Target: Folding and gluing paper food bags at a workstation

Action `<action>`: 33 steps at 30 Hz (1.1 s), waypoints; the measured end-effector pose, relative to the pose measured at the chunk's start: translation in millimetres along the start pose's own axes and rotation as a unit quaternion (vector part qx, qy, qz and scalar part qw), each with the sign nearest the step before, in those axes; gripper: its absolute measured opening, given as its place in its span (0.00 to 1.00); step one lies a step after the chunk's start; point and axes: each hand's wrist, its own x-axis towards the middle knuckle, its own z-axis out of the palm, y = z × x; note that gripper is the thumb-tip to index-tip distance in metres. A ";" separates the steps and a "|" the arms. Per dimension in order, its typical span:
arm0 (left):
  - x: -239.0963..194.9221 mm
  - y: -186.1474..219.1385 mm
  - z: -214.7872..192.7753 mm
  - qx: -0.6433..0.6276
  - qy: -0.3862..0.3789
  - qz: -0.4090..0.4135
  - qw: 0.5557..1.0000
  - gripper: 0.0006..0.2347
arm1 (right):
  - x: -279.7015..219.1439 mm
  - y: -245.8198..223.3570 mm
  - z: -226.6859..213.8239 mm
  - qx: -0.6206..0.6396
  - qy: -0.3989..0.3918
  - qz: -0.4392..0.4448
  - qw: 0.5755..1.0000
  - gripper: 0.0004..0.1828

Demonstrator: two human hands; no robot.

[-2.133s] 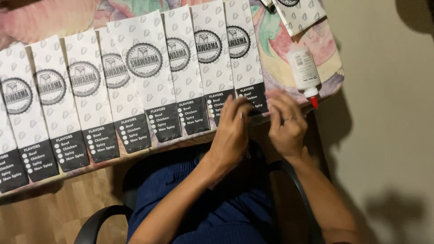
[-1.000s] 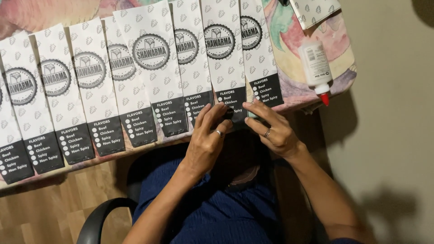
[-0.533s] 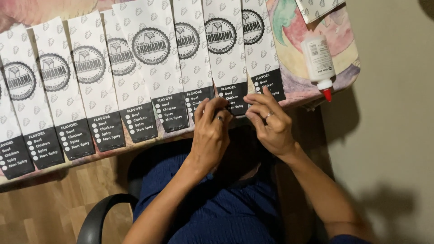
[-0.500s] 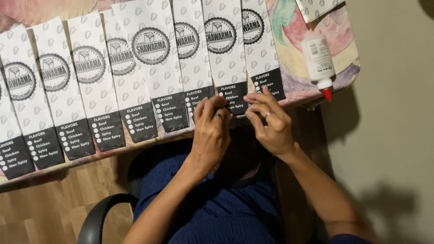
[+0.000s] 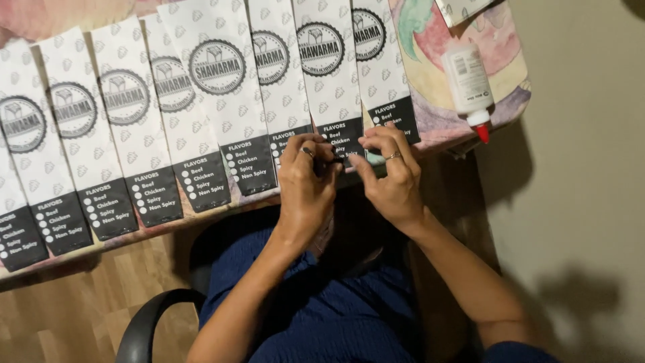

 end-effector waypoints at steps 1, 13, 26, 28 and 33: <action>0.7 1.9 -2.3 -0.021 -0.011 -0.012 1.000 0.13 | 0.6 -2.0 -2.8 0.016 -0.002 0.008 1.000 0.10; -0.3 -4.1 15.0 0.094 0.003 0.033 0.995 0.17 | 3.2 -8.5 -2.6 0.013 0.007 -0.015 1.000 0.03; 2.6 -0.6 -4.2 0.030 -0.084 0.012 0.996 0.14 | -2.8 -8.6 7.9 -0.039 0.008 -0.018 0.999 0.12; 0.9 5.3 -6.9 0.038 -0.079 0.022 0.996 0.13 | -0.5 -8.2 2.3 -0.032 -0.003 -0.011 0.999 0.08; -11.1 6.0 -1.5 0.081 -0.032 0.096 0.992 0.09 | -0.8 -12.7 0.6 -0.003 0.001 -0.012 1.000 0.07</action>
